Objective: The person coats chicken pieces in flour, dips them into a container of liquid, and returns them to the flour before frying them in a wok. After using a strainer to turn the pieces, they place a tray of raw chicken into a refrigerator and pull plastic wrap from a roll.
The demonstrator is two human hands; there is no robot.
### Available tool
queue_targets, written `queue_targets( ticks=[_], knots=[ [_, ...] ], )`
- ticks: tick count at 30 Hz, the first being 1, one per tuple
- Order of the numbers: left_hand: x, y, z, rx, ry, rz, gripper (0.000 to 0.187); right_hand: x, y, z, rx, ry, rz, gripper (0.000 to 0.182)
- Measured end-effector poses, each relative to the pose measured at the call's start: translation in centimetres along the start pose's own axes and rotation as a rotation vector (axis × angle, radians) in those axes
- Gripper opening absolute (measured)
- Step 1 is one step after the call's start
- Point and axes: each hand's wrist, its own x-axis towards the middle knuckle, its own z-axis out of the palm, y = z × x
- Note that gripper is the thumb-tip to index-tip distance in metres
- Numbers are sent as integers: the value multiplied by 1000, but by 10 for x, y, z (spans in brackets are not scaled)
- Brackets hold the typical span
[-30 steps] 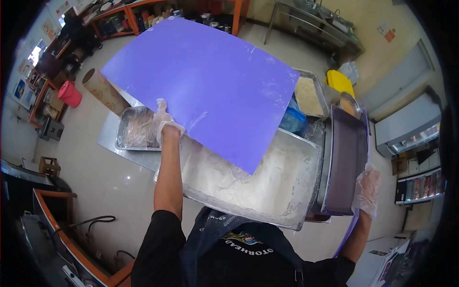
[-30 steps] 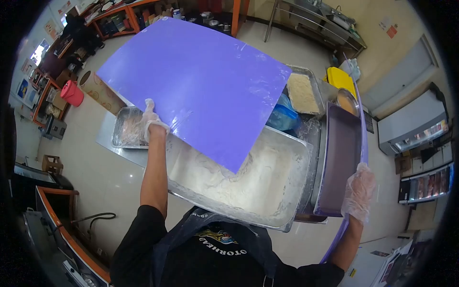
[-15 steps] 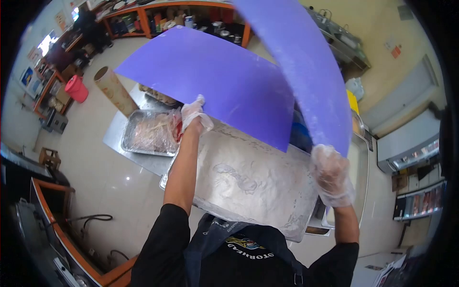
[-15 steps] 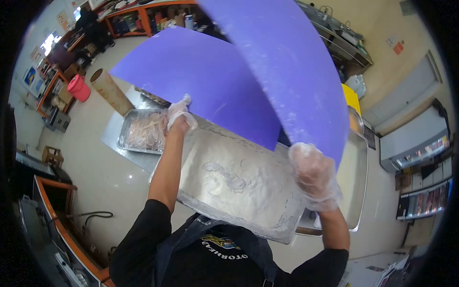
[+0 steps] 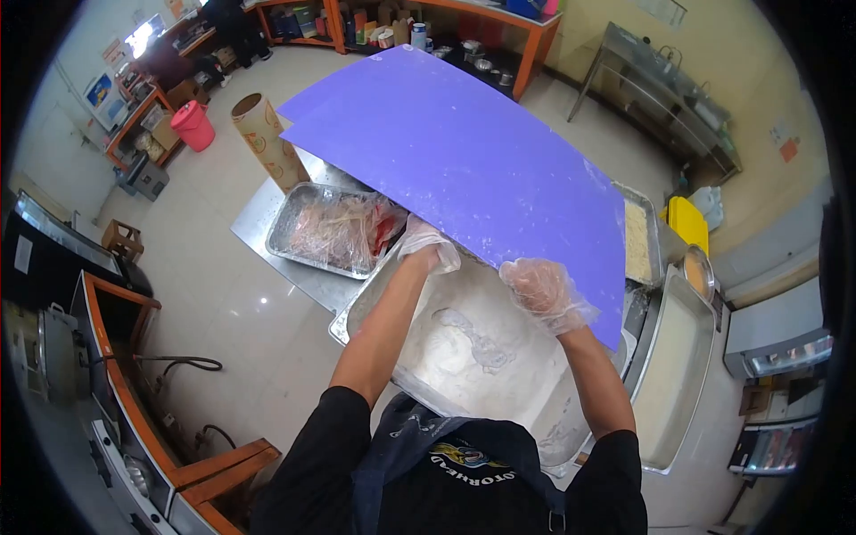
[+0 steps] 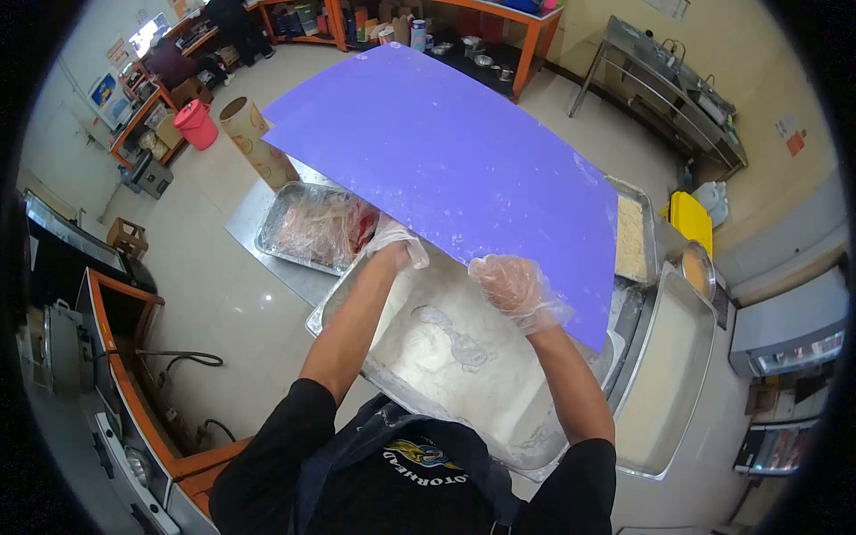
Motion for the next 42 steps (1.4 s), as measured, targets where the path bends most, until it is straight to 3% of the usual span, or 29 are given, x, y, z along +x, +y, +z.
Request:
queue_targets(
  ticks=[1, 4, 5, 7, 10, 14, 16, 20, 23, 31, 34, 38, 39, 40, 41, 42],
  knots=[
    [5, -2, -4, 66, -19, 37, 22, -1, -1, 3, -10, 48, -17, 6],
    [19, -6, -19, 339, -119, 125, 24, -2, 9, -6, 106, -83, 21, 27],
    [20, -8, -23, 446, -168, 141, 25, 3, 9, -22, 115, -239, 106, 36],
    [11, -4, -15, 247, -104, 44, 25, 18, 10, -52, 142, -544, 290, 55],
    [0, 4, 4, 183, -19, -16, 26, 3, 22, -53, 68, -164, 278, 83],
    [1, 0, 9, 149, 13, -9, 29, -7, 30, -52, 79, -256, 354, 103],
    [2, -2, 8, 41, -76, -65, 36, -7, 31, -55, 137, -338, 394, 109],
    [-20, 0, 12, 10, -57, -49, 51, -11, 35, -51, 191, -326, 452, 106],
    [-22, 5, 9, -124, -167, -143, 60, -10, 35, -53, 260, -368, 507, 104],
    [-28, 8, 25, 38, -97, -41, 69, -17, 43, -36, 195, -362, 497, 110],
    [-25, 9, 20, 77, -92, -48, 73, -20, 49, -38, 176, -251, 477, 105],
    [-51, 16, 24, 161, 3, -156, 63, -32, 48, -58, 121, -21, 420, 70],
    [-43, 14, 4, 198, -100, -149, 55, -36, 46, -65, 102, 6, 437, 59],
    [-44, 9, -5, 375, -104, -150, 51, -41, 43, -66, 78, 37, 449, 48],
    [-47, 6, -13, 552, -109, -151, 46, -54, 31, -67, -4, -3, 382, 24],
    [-48, 4, -21, 725, -119, -146, 42, -66, 15, -59, 35, -85, 339, 21]
  ],
)
